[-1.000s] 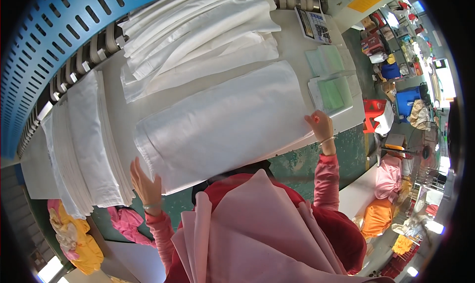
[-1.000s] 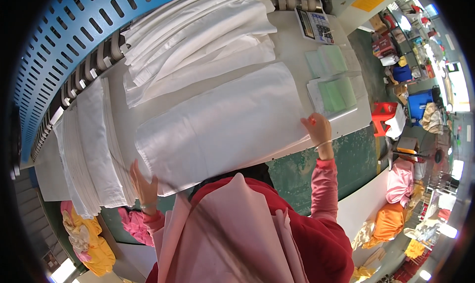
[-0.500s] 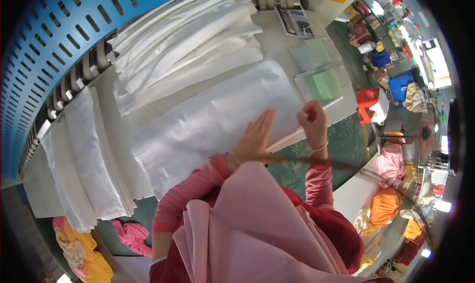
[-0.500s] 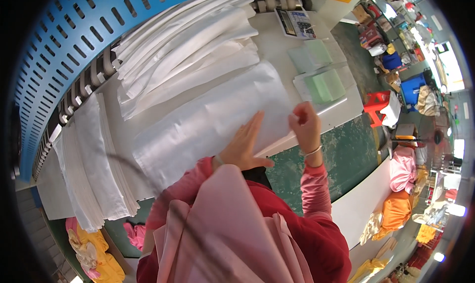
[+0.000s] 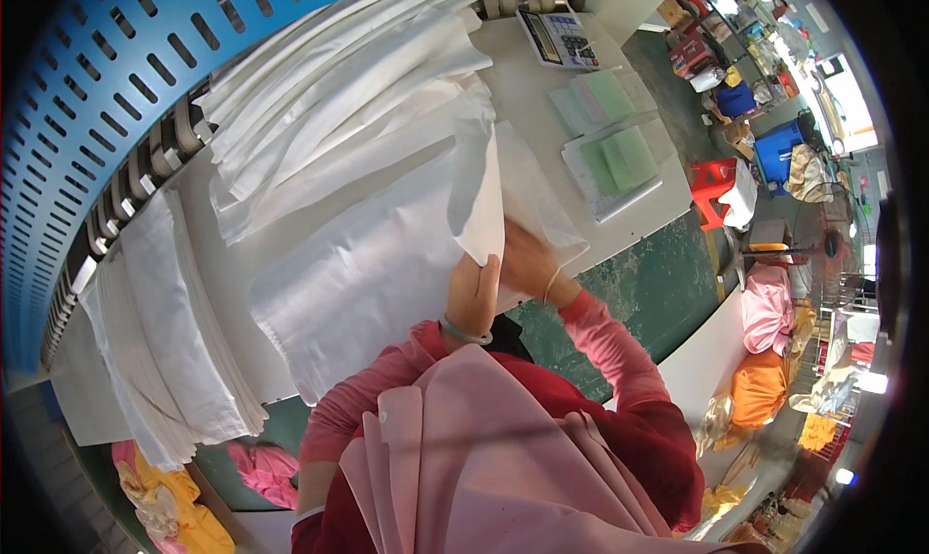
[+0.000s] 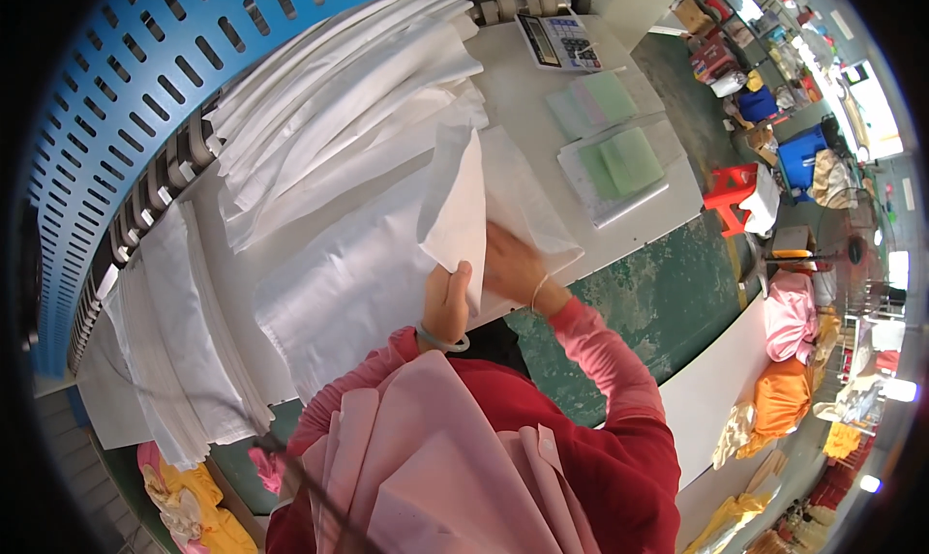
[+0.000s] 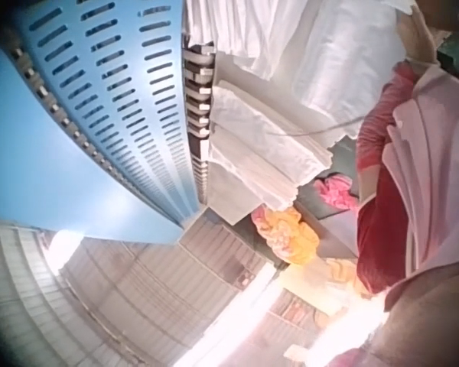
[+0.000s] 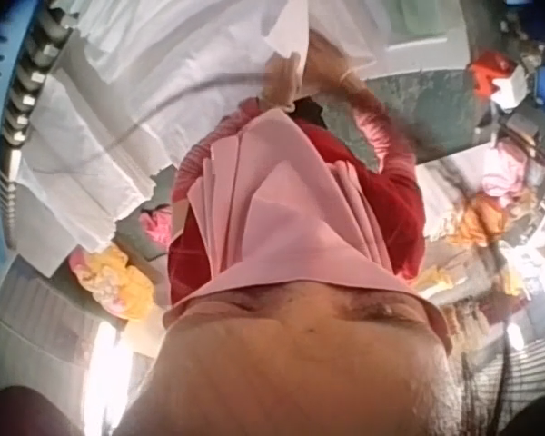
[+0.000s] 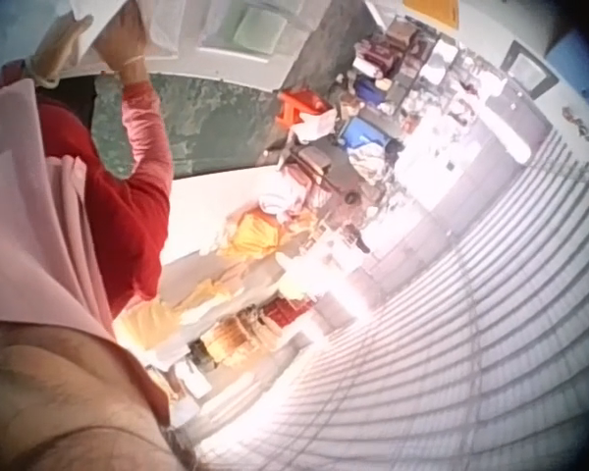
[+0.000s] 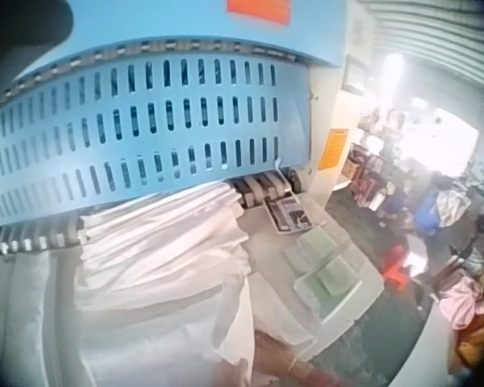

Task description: The person folds white rectangular cloths on a table, smoothing the fabric by hand and stacking the folded items into a pile.

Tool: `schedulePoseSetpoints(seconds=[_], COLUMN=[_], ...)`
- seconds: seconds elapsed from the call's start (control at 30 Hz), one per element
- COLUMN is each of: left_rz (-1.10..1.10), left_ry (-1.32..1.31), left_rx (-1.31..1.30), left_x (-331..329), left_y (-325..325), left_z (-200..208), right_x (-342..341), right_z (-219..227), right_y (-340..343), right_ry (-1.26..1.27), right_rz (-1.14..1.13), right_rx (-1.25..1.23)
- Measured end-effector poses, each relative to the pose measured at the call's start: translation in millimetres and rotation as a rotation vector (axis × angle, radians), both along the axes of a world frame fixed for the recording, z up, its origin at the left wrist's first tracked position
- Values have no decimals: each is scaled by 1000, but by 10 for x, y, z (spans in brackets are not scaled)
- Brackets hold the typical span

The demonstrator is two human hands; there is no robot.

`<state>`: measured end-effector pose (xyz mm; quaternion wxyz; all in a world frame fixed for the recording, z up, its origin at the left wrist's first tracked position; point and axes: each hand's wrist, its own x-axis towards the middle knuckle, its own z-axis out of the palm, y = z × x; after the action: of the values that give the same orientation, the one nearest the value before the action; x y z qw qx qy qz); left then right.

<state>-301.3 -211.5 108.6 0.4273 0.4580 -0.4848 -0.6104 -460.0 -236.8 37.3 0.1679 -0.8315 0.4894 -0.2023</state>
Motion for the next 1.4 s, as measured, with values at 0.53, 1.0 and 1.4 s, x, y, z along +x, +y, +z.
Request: schedulePoseSetpoints(seconds=[0.53,1.0,1.4], left_rz=[-566,790,684], left_ry=[-893,-814,68], left_rx=[-845,115,349], left_x=[-46,3990,3498], left_y=[-92,-510,-1055], left_z=[-646,-1369,-823], right_x=[-67,-551,-299], right_z=[641,84,-182], right_y=[-383,-1577,-2360], right_ry=[-175,275,-422], right_rz=[-179,-597,-296], right_rx=[-124,40,429])
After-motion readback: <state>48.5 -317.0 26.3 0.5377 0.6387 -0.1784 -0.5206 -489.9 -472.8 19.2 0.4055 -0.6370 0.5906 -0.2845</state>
